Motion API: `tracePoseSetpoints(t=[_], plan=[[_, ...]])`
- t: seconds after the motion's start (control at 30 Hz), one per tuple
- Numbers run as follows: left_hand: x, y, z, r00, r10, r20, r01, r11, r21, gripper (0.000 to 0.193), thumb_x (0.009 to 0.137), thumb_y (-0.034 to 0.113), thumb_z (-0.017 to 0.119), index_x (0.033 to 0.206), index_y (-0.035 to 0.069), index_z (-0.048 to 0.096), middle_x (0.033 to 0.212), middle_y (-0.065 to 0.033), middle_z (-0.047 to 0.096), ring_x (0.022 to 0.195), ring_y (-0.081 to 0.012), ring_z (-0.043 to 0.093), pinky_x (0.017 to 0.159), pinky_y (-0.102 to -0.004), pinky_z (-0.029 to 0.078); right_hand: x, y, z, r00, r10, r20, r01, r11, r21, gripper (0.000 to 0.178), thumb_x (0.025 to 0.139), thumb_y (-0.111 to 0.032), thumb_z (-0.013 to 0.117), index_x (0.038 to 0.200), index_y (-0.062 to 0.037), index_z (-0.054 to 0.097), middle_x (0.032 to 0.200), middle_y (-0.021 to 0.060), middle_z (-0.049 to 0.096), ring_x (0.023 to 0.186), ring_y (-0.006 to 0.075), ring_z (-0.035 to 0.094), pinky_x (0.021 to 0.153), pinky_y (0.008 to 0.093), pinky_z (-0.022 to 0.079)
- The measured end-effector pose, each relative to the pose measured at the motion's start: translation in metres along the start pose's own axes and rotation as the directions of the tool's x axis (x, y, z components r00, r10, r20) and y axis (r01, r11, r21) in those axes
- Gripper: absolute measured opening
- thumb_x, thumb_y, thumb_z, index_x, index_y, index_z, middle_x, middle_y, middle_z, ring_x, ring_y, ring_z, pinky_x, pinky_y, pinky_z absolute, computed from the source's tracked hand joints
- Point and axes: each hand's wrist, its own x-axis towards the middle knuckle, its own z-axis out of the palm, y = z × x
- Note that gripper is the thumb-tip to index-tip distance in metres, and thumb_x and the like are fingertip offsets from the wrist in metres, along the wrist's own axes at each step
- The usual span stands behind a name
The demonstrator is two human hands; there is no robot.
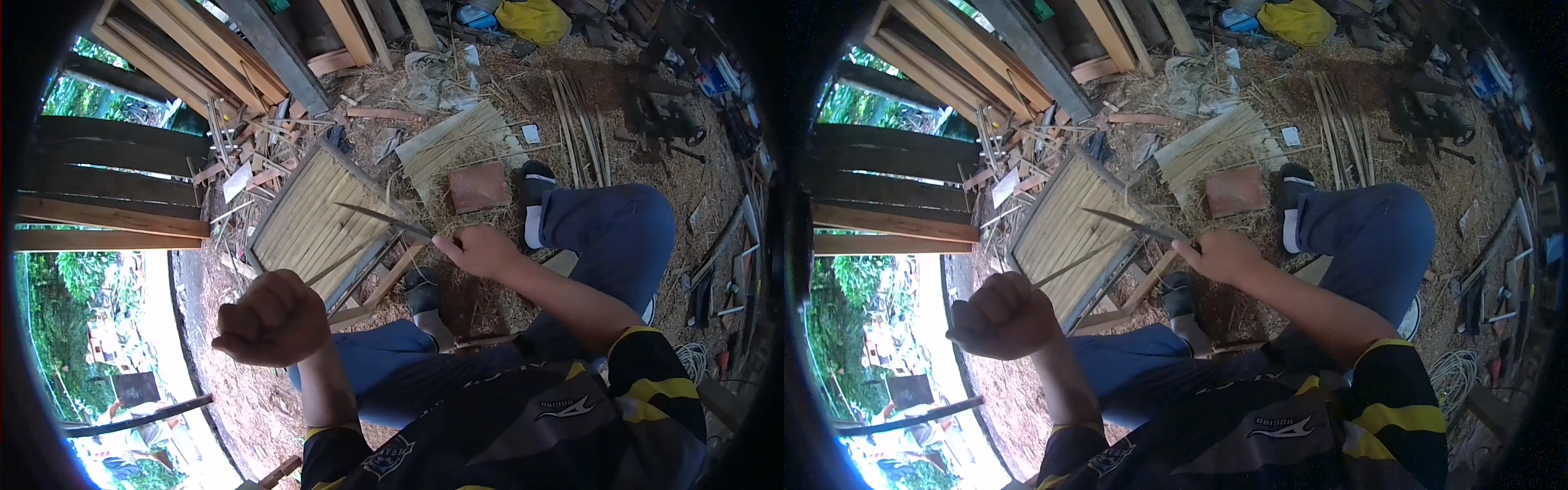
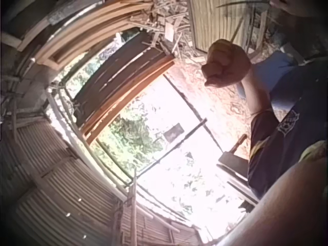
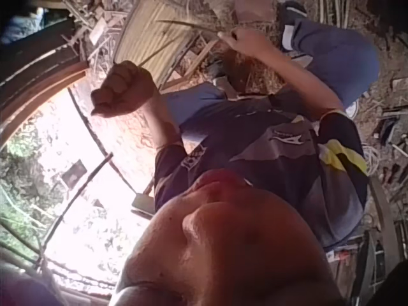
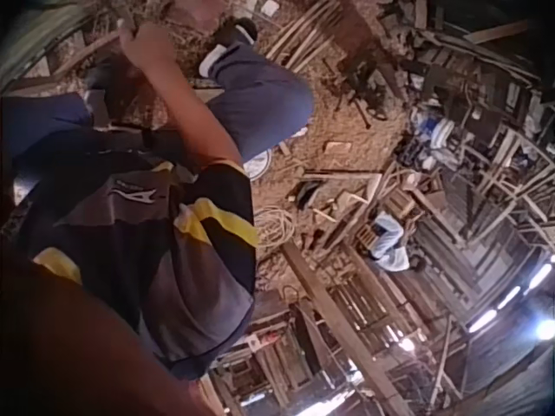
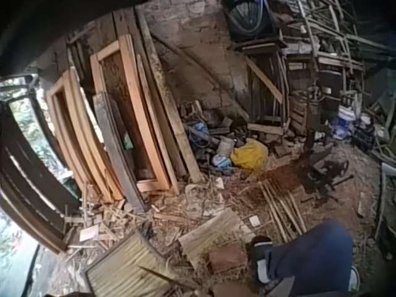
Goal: Carving and smoothing a thin wooden stick using a large knife.
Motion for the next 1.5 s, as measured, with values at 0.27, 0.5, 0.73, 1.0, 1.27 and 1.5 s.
tracePoseSetpoints(t=[0.27,0.5,0.73,1.0,1.27,1.5], plan=[[0.001,-0.001,0.007,1.000,-0.016,0.014,0.016,1.000,0.007,0.050,0.110,0.054,0.033,0.074,0.020,0.030,0.056,0.0056,0.023,0.048,-0.0097,0.022,0.047,-0.0278,0.023,0.015,0.020,0.004,0.995,0.098,0.021,-0.095,0.990,-0.101,0.076,0.098,-0.068,0.042,0.083,-0.0010,0.074,0.074,0.0240,0.069,0.078,0.0435,0.071,0.076,0.0542,0.056],[0.001,0.000,0.011,0.999,-0.035,0.014,0.034,0.999,0.024,0.051,0.110,0.055,0.033,0.073,0.020,0.028,0.054,0.0054,0.021,0.047,-0.0095,0.019,0.045,-0.0280,0.019,0.009,0.034,0.005,0.991,0.103,0.090,-0.101,0.995,-0.026,0.079,0.098,-0.070,0.040,0.090,0.0004,0.074,0.083,0.0254,0.071,0.086,0.0450,0.070,0.080,0.0542,0.055],[0.003,0.002,0.021,1.000,-0.008,0.014,0.007,0.997,0.080,0.046,0.110,0.049,0.036,0.075,0.019,0.035,0.059,0.0033,0.023,0.052,-0.0111,0.023,0.046,-0.0285,0.018,0.005,0.045,0.021,0.996,0.086,0.034,-0.088,0.995,0.055,0.080,0.097,-0.071,0.041,0.083,0.0003,0.074,0.080,0.0259,0.070,0.082,0.0461,0.069,0.079,0.0533,0.054],[-0.003,0.003,0.012,0.986,-0.075,-0.148,0.074,0.997,-0.013,0.036,0.107,0.050,0.048,0.095,0.017,0.045,0.068,0.0006,0.030,0.055,-0.0127,0.029,0.046,-0.0292,0.024,0.001,0.008,0.013,0.997,0.069,0.043,-0.074,0.988,0.133,0.075,0.100,-0.066,0.044,0.087,0.0023,0.072,0.070,0.0228,0.064,0.071,0.0410,0.066,0.070,0.0510,0.050],[0.002,-0.003,0.017,0.973,0.006,-0.232,0.019,0.994,0.106,0.032,0.105,0.048,0.056,0.097,0.018,0.046,0.066,0.0035,0.026,0.051,-0.0082,0.023,0.041,-0.0238,0.019,-0.019,-0.057,0.003,0.958,-0.266,-0.111,0.288,0.898,0.332,0.065,0.103,-0.056,0.050,0.090,0.0030,0.072,0.064,0.0213,0.061,0.061,0.0362,0.064,0.064,0.0467,0.049],[-0.001,-0.007,0.024,0.967,0.067,-0.244,-0.018,0.980,0.196,0.035,0.106,0.050,0.052,0.095,0.018,0.043,0.066,0.0037,0.027,0.051,-0.0062,0.023,0.041,-0.0229,0.019,-0.019,-0.060,0.004,0.981,-0.190,-0.043,0.194,0.937,0.290,0.070,0.103,-0.059,0.046,0.090,0.0045,0.072,0.066,0.0226,0.063,0.067,0.0383,0.067,0.068,0.0474,0.051]])
